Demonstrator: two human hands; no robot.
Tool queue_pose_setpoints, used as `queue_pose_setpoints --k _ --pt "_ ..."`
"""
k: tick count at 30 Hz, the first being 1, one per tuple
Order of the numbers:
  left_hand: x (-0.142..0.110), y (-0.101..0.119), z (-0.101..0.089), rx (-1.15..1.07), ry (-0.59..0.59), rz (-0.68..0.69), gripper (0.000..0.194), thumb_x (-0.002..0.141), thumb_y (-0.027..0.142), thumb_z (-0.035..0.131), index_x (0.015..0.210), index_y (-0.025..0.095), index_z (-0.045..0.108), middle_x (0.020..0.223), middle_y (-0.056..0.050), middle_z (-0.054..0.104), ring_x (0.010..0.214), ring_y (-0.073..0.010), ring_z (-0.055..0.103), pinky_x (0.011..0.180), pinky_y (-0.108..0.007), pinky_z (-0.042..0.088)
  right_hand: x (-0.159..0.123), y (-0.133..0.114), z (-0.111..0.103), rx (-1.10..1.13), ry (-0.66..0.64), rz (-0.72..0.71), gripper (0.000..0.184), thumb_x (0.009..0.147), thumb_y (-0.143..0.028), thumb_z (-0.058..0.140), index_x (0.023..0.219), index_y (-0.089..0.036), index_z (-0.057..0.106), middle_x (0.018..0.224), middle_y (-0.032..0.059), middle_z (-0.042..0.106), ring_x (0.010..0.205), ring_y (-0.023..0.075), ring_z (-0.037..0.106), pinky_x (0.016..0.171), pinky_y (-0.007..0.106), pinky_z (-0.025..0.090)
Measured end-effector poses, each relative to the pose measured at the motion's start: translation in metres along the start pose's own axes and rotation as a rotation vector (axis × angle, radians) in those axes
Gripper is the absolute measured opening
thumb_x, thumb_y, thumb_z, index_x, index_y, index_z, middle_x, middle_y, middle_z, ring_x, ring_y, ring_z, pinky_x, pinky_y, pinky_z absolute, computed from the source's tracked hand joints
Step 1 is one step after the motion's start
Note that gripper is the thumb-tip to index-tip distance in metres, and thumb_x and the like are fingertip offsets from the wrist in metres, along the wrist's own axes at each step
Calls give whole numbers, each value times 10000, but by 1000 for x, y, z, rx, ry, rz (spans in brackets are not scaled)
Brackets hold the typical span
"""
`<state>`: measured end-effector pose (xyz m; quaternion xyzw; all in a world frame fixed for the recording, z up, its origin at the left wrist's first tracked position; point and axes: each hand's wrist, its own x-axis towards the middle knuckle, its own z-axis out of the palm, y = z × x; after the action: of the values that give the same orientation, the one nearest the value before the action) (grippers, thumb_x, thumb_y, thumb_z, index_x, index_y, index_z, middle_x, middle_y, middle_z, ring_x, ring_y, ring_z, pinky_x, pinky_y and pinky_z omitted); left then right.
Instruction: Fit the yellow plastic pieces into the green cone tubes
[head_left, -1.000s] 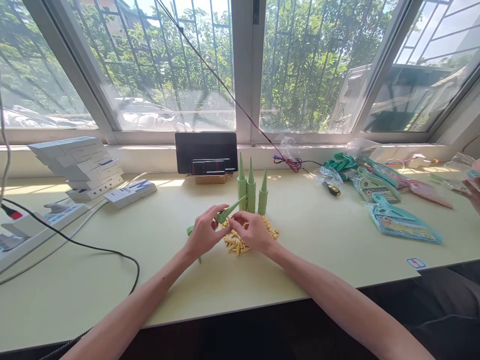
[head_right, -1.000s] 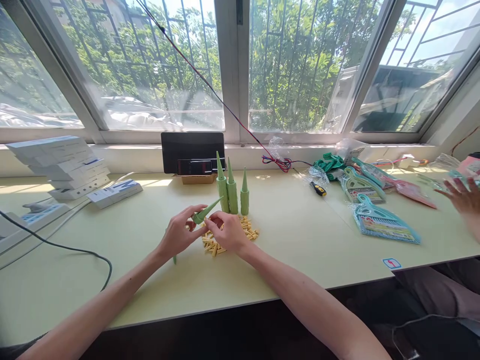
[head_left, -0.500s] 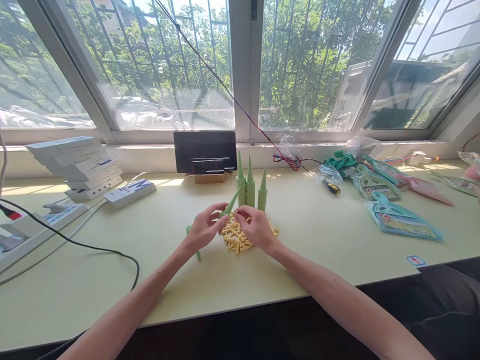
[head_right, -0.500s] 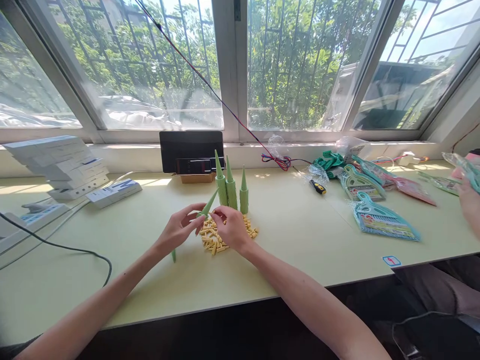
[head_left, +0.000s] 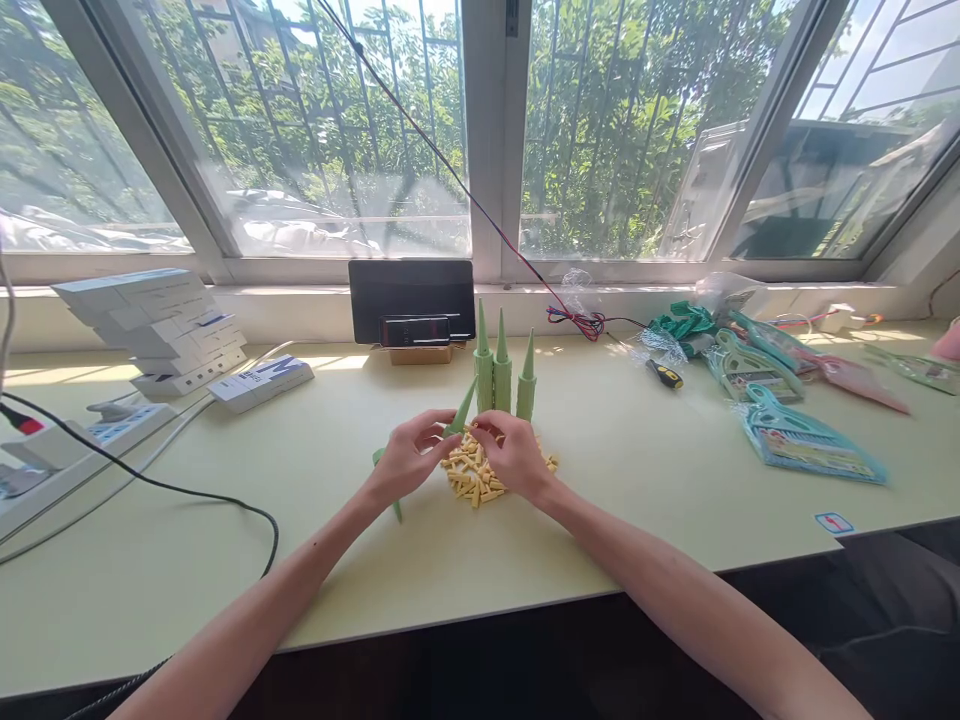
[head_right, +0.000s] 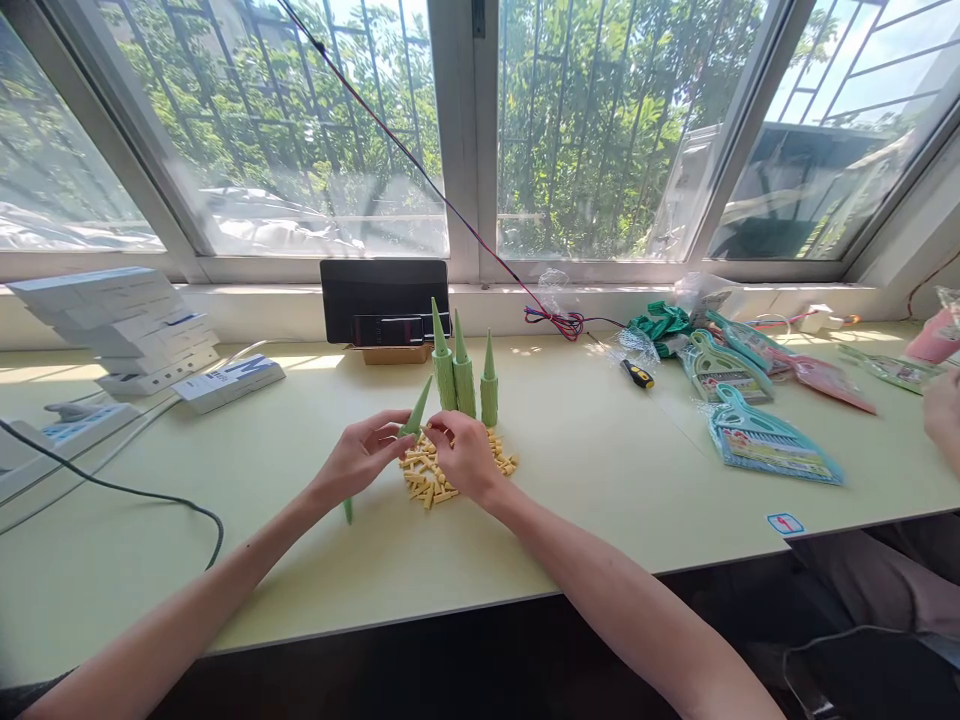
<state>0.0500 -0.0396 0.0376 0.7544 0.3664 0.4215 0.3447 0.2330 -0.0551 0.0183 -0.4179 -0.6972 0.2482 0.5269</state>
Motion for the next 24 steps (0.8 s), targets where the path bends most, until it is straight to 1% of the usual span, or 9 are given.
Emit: queue_pose_setpoints --k 4,8,11,14,19,24 --pt "0 -6 -1 19 -9 6 378 841 426 675 1132 186 673 1041 -80 688 821 -191 667 760 -384 625 -1 1 0 57 -20 34 189 893 -306 527 783 -188 624 698 2 590 611 131 509 564 248 394" --pt "-1 -10 -1 35 -7 23 352 840 414 682 1120 200 680 1020 -65 659 831 -182 649 790 -388 623 -1 1 0 149 -45 114 196 877 -339 549 770 -189 616 607 -19 548 538 122 498 524 246 396" --pt "-1 -10 -1 45 -7 43 341 843 405 681 1123 210 686 996 -55 643 809 -169 633 781 -375 623 0 1 -1 275 -68 197 217 852 -377 586 741 -190 597 551 -31 531 484 121 501 485 248 409" --pt "-1 -9 -1 55 1 64 329 844 393 684 1126 222 690 983 -44 637 801 -157 623 784 -359 622 1 -1 -2 391 -88 290 260 817 -419 630 709 -187 581 538 -30 539 454 118 501 447 248 416" --pt "-1 -7 -1 71 0 92 322 846 382 685 1131 232 695 976 -40 636 804 -152 617 774 -340 622 3 -6 -5 541 -129 422 312 756 -455 694 684 -168 592 553 -24 558 461 100 495 453 245 423" --pt "-1 -6 -1 67 -11 108 297 858 369 670 1117 228 706 1005 -45 640 810 -146 614 764 -317 623 4 -7 -10 780 -228 597 351 673 -449 789 679 -148 608 554 -34 535 476 70 467 467 221 371"
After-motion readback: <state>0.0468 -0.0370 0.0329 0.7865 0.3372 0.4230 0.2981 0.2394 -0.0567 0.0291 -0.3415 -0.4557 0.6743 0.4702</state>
